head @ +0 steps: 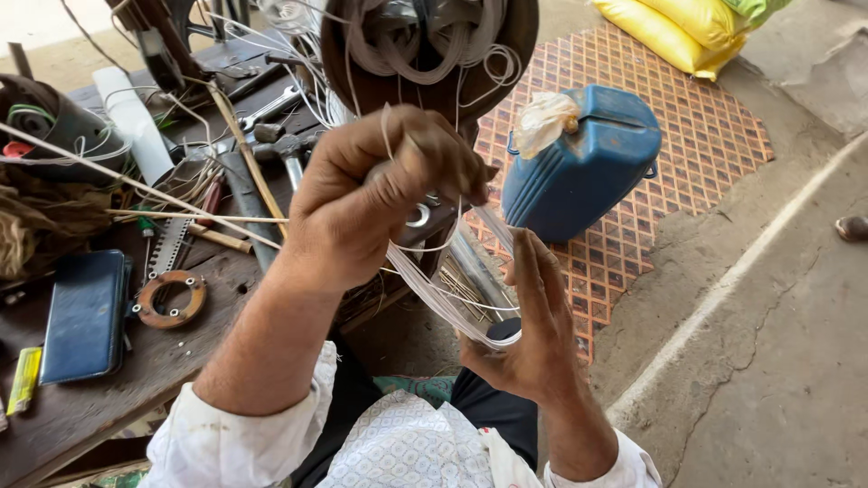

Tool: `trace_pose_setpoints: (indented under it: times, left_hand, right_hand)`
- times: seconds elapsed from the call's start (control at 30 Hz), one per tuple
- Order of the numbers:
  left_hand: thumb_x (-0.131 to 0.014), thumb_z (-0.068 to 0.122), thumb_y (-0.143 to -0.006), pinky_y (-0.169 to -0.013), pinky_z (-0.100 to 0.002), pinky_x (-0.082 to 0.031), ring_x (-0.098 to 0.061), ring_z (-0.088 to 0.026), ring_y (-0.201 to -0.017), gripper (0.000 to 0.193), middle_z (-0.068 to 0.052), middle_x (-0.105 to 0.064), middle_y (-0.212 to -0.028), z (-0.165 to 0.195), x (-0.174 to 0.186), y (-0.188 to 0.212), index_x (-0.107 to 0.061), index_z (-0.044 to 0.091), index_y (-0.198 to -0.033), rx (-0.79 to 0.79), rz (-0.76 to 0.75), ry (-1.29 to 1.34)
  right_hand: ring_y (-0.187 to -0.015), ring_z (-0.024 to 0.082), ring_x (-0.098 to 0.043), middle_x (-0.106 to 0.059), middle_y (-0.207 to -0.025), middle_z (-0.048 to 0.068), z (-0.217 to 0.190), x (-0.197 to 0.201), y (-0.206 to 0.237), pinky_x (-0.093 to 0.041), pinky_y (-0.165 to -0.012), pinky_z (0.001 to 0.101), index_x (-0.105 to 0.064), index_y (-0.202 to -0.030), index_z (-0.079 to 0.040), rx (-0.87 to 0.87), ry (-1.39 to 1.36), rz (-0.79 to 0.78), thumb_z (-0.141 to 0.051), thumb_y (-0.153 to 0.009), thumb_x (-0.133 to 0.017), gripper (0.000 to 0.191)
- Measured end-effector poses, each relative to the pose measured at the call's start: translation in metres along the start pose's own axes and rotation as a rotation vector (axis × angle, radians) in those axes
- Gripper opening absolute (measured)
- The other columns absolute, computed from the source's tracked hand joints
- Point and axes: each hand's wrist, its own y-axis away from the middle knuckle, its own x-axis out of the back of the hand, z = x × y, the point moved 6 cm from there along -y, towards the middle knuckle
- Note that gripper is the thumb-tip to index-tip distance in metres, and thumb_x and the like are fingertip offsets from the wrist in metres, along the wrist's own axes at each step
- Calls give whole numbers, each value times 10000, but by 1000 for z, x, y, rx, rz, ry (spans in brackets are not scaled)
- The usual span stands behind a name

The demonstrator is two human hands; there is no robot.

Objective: The person gathers loose white wire from the workbench and drum, coils and aligns the strands by hand, and feeds them into the open drum. They then insert a long bamboo pole into the drum and crank it to wind the wire inside, steadying the drum with the other hand.

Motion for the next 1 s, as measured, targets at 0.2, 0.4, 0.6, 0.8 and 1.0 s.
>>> trace_pose_setpoints:
  times: [0.2,0.4,0.6,0.8,1.0]
  left_hand:
    - [-531,343,-1166,-780,-362,-567,-615,-189,-772,391,-89,-574,-813,-16,9,6,-564,25,-940,70,331,237]
    - [-512,359,-1170,-783,-386,-595,-670,-251,-781,383,-120,-581,-808,-30,15,-1,-565,23,-994,46,300,218]
    - [-485,337,-1231,-763,-370,-565,-686,-296,-856,429,-189,-643,-873,-9,13,-7,-570,-21,-1010,121,103,144]
    - [-472,345,-1199,-868,-412,-648,-749,-328,-942,393,-187,-668,-901,-17,7,-19,-563,-19,-1085,224,109,444]
    - [-449,378,-1126,-934,-436,-629,-738,-342,-1034,504,-191,-702,-1070,-35,8,-13,-535,-61,-1356,295,356,447]
  right_hand:
    - [-1289,412,-599,-533,-1426,269,0,-4,16,-570,-1043,512,-350,-1575,-34,174,180,283,-238,-846,-773,868]
    - [-1259,424,-613,-559,-1375,264,10,-15,24,-540,-1052,496,-295,-1590,-30,142,186,293,-288,-936,-736,830]
    - [-912,265,-590,-629,-1142,143,28,14,-6,-511,-807,347,-351,-1512,-15,25,-375,179,-388,-890,-836,873]
    - [-921,252,-638,-648,-1094,131,15,42,-55,-547,-736,361,-550,-1422,-91,455,146,466,-378,-970,-837,607]
    - [-901,268,-632,-660,-1004,135,-29,42,-86,-546,-738,412,-707,-1198,5,642,312,240,-243,-964,-827,361]
